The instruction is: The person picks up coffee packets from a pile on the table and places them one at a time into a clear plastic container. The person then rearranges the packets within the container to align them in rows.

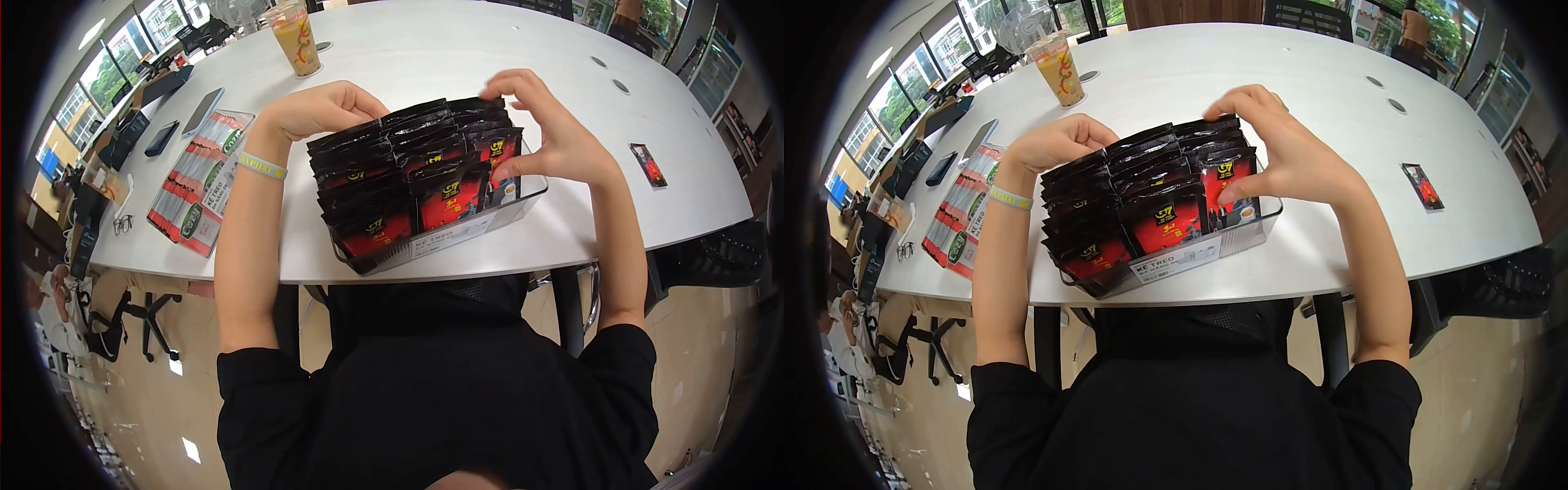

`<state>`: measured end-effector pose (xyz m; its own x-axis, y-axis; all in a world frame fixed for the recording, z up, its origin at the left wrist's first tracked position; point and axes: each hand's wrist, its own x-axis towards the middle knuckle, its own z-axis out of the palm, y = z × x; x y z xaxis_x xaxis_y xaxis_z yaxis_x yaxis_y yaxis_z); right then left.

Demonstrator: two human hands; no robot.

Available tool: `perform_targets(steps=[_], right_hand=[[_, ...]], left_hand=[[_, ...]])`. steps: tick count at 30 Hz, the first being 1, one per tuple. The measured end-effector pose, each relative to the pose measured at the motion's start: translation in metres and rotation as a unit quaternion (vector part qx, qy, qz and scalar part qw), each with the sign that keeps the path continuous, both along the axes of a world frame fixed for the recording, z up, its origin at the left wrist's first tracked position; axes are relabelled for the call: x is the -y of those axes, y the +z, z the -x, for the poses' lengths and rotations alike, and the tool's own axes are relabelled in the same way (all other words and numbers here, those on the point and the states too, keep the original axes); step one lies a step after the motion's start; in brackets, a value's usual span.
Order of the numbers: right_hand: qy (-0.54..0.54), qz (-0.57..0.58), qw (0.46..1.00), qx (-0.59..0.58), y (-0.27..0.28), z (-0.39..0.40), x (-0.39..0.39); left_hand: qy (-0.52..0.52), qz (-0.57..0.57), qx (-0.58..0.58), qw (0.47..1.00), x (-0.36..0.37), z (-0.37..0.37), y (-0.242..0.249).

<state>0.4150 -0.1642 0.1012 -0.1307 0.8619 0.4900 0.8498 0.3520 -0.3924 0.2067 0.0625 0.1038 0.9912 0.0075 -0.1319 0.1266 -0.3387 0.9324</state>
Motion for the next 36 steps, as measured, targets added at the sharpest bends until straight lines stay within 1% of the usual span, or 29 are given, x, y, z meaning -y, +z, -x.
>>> perform_targets(steps=[1, 3, 4, 5, 7, 8, 10, 11, 13, 14, 15, 16, 17, 18, 19, 20, 22, 23, 25, 26, 28, 29, 30, 31, 32, 33, 34, 35, 36], right_hand=[[-0.001, 0.0, 1.0, -0.001, -0.003, 0.001, -0.002], [-0.007, 0.004, 0.999, 0.049, -0.01, 0.005, -0.007], [-0.005, 0.047, 0.999, 0.022, -0.012, 0.007, -0.01], [-0.007, 0.048, 0.999, 0.021, -0.012, 0.008, -0.01], [-0.043, 0.095, 0.995, -0.01, -0.01, 0.008, -0.009], [-0.048, 0.097, 0.994, -0.008, -0.011, 0.007, -0.01], [-0.028, 0.033, 0.999, 0.014, -0.015, 0.0, -0.009], [-0.045, 0.033, 0.998, 0.016, -0.011, -0.008, -0.004], [-0.036, 0.04, 0.998, -0.017, -0.002, -0.031, 0.002], [-0.075, 0.024, 0.996, -0.039, -0.001, -0.056, 0.004], [-0.164, 0.017, 0.982, -0.091, 0.0, -0.08, 0.006], [-0.314, 0.008, 0.949, -0.043, -0.001, -0.099, 0.013], [-0.43, 0.039, 0.902, -0.008, -0.002, -0.123, 0.024], [-0.465, -0.021, 0.882, 0.07, -0.021, -0.167, 0.037], [-0.49, -0.024, 0.866, 0.103, -0.038, -0.213, 0.054], [-0.547, 0.096, 0.831, -0.005, -0.029, -0.223, 0.069], [-0.617, 0.146, 0.773, 0.031, -0.035, -0.263, 0.094], [-0.614, 0.145, 0.775, 0.032, -0.032, -0.26, 0.097], [-0.625, 0.281, 0.727, -0.036, -0.021, -0.24, 0.107], [-0.62, 0.283, 0.731, -0.035, -0.02, -0.232, 0.103], [-0.55, 0.321, 0.77, -0.023, -0.02, -0.217, 0.089], [-0.546, 0.322, 0.773, -0.02, -0.023, -0.212, 0.079], [-0.447, 0.293, 0.843, -0.063, -0.029, -0.208, 0.068], [-0.34, 0.259, 0.898, -0.104, -0.033, -0.202, 0.056], [-0.273, 0.257, 0.92, -0.115, -0.036, -0.195, 0.045], [-0.206, 0.253, 0.937, -0.125, -0.035, -0.182, 0.034], [-0.2, 0.28, 0.922, -0.177, -0.033, -0.168, 0.027], [-0.168, 0.273, 0.924, -0.208, -0.033, -0.167, 0.023], [-0.166, 0.273, 0.925, -0.205, -0.031, -0.167, 0.021]], left_hand=[[0.0, -0.002, -0.001, 1.0, 0.0, -0.001, -0.001], [0.003, 0.011, -0.001, 1.0, -0.002, -0.003, -0.004], [0.007, 0.025, -0.002, 1.0, -0.003, -0.003, -0.004], [0.004, 0.025, -0.002, 1.0, -0.003, -0.004, -0.004], [0.046, 0.036, 0.022, 0.998, -0.001, -0.004, -0.004], [0.041, 0.038, 0.023, 0.998, -0.002, -0.004, -0.007], [0.059, 0.028, 0.063, 0.996, -0.008, -0.007, -0.013], [0.042, 0.029, 0.065, 0.997, -0.011, -0.009, -0.014], [0.041, 0.052, 0.05, 0.997, -0.019, -0.01, -0.018], [0.028, 0.051, 0.047, 0.997, -0.021, -0.013, -0.021], [0.039, 0.09, 0.044, 0.994, -0.023, -0.013, -0.025], [0.054, 0.128, 0.04, 0.989, -0.023, -0.012, -0.028], [0.053, 0.126, 0.036, 0.99, -0.018, -0.012, -0.029], [0.091, 0.147, 0.045, 0.984, -0.01, -0.012, -0.03], [0.129, 0.168, 0.055, 0.976, -0.004, -0.012, -0.031], [0.131, 0.167, 0.054, 0.976, -0.001, -0.011, -0.032], [0.129, 0.208, 0.083, 0.966, 0.002, -0.009, -0.034], [0.133, 0.207, 0.084, 0.966, -0.002, -0.012, -0.037], [0.087, 0.16, 0.04, 0.983, -0.018, -0.022, -0.04], [0.093, 0.16, 0.039, 0.982, -0.021, -0.023, -0.038], [0.064, 0.095, 0.043, 0.992, -0.026, -0.023, -0.036], [0.069, 0.096, 0.043, 0.992, -0.025, -0.023, -0.035], [0.07, 0.051, 0.058, 0.995, -0.023, -0.023, -0.033], [0.071, 0.007, 0.072, 0.995, -0.021, -0.023, -0.031], [0.075, 0.006, 0.074, 0.994, -0.019, -0.023, -0.029], [0.071, 0.006, 0.081, 0.994, -0.018, -0.023, -0.028], [0.067, 0.006, 0.088, 0.994, -0.017, -0.022, -0.026], [0.06, -0.001, 0.103, 0.993, -0.018, -0.023, -0.027], [0.062, -0.002, 0.106, 0.992, -0.019, -0.021, -0.026]])
